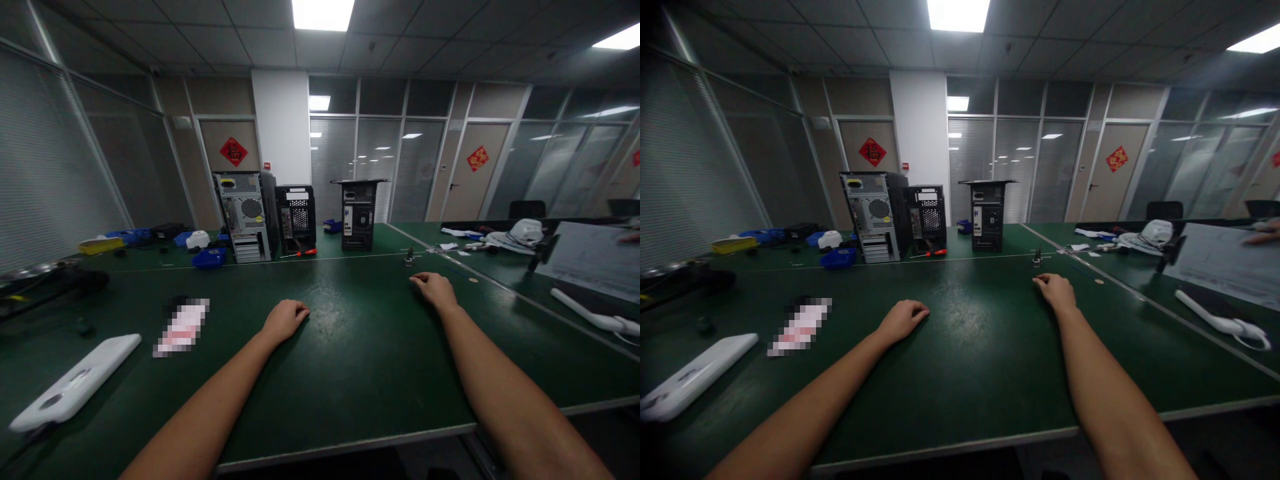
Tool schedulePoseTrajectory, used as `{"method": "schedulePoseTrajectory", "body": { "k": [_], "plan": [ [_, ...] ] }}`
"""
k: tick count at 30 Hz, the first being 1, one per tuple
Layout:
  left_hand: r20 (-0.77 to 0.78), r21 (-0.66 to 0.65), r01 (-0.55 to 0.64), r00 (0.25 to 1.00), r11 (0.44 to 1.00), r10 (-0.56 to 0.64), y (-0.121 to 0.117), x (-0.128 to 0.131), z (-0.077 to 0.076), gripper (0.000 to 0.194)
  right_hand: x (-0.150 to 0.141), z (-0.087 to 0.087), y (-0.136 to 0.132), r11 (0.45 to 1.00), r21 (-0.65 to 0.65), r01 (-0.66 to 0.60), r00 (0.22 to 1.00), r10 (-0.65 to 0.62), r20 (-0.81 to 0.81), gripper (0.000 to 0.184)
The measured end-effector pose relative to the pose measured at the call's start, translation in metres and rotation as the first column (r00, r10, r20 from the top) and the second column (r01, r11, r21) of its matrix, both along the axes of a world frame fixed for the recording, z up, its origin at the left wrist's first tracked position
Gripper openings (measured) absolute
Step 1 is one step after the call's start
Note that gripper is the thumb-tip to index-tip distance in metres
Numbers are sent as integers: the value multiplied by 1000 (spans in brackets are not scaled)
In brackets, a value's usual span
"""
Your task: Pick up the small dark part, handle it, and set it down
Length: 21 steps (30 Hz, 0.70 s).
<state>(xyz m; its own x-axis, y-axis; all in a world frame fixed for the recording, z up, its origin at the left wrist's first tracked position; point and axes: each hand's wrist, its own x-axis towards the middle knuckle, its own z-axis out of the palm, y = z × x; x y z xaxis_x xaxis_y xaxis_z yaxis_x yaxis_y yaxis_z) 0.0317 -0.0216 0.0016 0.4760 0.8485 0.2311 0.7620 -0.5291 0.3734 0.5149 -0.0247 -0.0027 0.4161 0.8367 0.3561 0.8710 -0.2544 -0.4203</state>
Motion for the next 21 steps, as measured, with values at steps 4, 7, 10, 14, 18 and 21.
{"method": "schedulePoseTrajectory", "body": {
  "k": [4,7,10,14,18,21],
  "plan": [
    [7,-2,6,1000,1000,-6,0,0,0,32,-1,-2,0,998,-45,-38,998,40,46,49],
    [10,-12,8,1000,1000,-8,0,0,0,32,-9,0,-1,994,-48,-100,991,104,89,46],
    [11,-14,33,999,999,-33,-2,2,2,32,-33,10,-3,976,-32,-216,966,219,137,45],
    [17,-23,109,994,994,-109,-10,7,8,34,-96,28,-9,875,23,-483,863,471,184,43],
    [31,-44,171,985,984,-170,-22,16,14,39,-173,31,-21,679,45,-732,675,717,174,50],
    [28,-29,195,980,980,-195,-28,22,16,39,-215,25,-31,542,-7,-840,531,826,191,56]
  ]
}}
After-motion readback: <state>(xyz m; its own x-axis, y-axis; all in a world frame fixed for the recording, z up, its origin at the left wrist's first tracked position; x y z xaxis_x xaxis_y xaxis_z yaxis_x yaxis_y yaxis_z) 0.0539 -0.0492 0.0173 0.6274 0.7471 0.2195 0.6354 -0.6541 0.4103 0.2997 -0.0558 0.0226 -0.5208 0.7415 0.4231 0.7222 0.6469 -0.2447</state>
